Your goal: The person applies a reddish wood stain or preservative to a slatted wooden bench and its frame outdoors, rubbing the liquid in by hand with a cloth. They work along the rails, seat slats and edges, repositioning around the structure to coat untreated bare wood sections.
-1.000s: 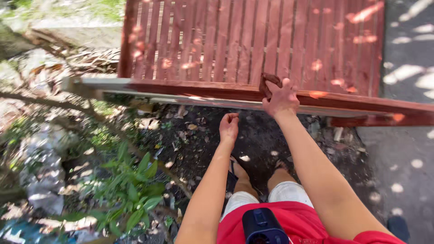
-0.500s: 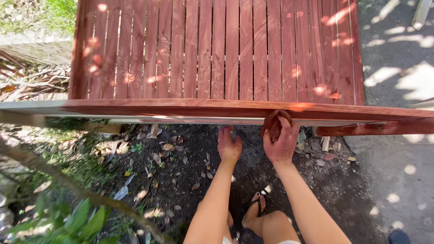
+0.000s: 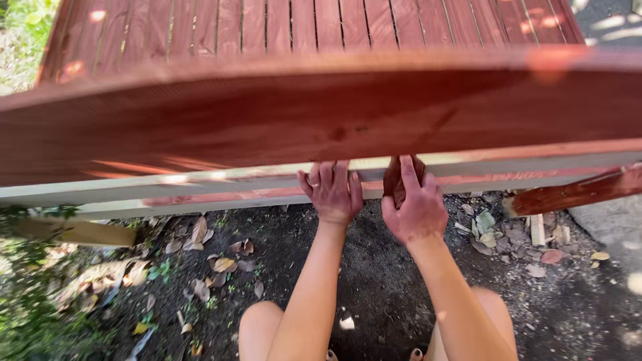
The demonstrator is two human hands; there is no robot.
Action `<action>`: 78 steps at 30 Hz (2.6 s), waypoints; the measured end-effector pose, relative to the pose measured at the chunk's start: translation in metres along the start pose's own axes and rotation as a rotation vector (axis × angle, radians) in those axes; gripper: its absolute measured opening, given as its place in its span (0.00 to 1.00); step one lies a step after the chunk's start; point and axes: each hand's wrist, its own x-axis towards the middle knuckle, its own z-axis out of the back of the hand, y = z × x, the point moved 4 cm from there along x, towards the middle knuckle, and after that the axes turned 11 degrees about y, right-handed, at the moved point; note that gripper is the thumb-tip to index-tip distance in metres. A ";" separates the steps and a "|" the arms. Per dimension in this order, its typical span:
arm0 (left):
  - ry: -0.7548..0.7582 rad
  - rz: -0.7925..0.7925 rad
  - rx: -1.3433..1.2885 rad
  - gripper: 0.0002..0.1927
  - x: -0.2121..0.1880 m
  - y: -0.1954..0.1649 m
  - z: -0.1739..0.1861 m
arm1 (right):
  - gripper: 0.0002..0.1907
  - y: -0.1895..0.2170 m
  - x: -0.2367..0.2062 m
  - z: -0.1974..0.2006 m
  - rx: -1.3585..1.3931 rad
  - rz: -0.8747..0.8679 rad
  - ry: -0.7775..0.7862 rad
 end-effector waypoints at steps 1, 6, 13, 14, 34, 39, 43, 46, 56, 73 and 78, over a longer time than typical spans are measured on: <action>-0.074 -0.014 0.011 0.16 0.003 0.001 -0.008 | 0.45 0.001 0.001 0.000 -0.023 0.004 -0.018; -0.282 -0.121 0.052 0.17 0.015 0.006 -0.020 | 0.45 0.004 0.000 0.009 -0.041 0.044 -0.051; -0.140 -0.047 -0.012 0.15 0.028 -0.005 0.012 | 0.44 -0.057 0.019 0.042 -0.108 -0.168 0.212; -0.072 -0.024 -0.034 0.15 0.029 -0.005 0.014 | 0.44 -0.077 0.020 0.052 -0.088 -0.147 0.119; 0.533 -0.008 0.082 0.28 0.071 0.010 0.033 | 0.43 0.064 -0.003 0.005 0.020 0.038 0.222; 0.588 0.021 0.119 0.36 0.073 0.017 0.031 | 0.42 0.034 0.005 0.025 -0.024 0.018 0.286; 0.556 0.006 0.135 0.46 0.071 0.008 0.031 | 0.42 -0.081 0.019 0.071 0.015 -0.072 -0.011; 0.508 0.019 0.185 0.45 0.069 0.001 0.032 | 0.46 -0.178 0.025 0.104 -0.030 -0.304 -0.153; 0.394 -0.021 0.187 0.43 0.067 -0.003 0.032 | 0.40 -0.101 0.023 0.070 0.132 -0.115 -0.042; 0.484 0.064 0.158 0.49 0.073 -0.002 0.040 | 0.44 -0.153 0.034 0.108 0.016 -0.205 -0.032; 0.537 0.084 0.128 0.31 0.069 -0.006 0.039 | 0.46 -0.169 0.040 0.114 -0.022 -0.369 -0.034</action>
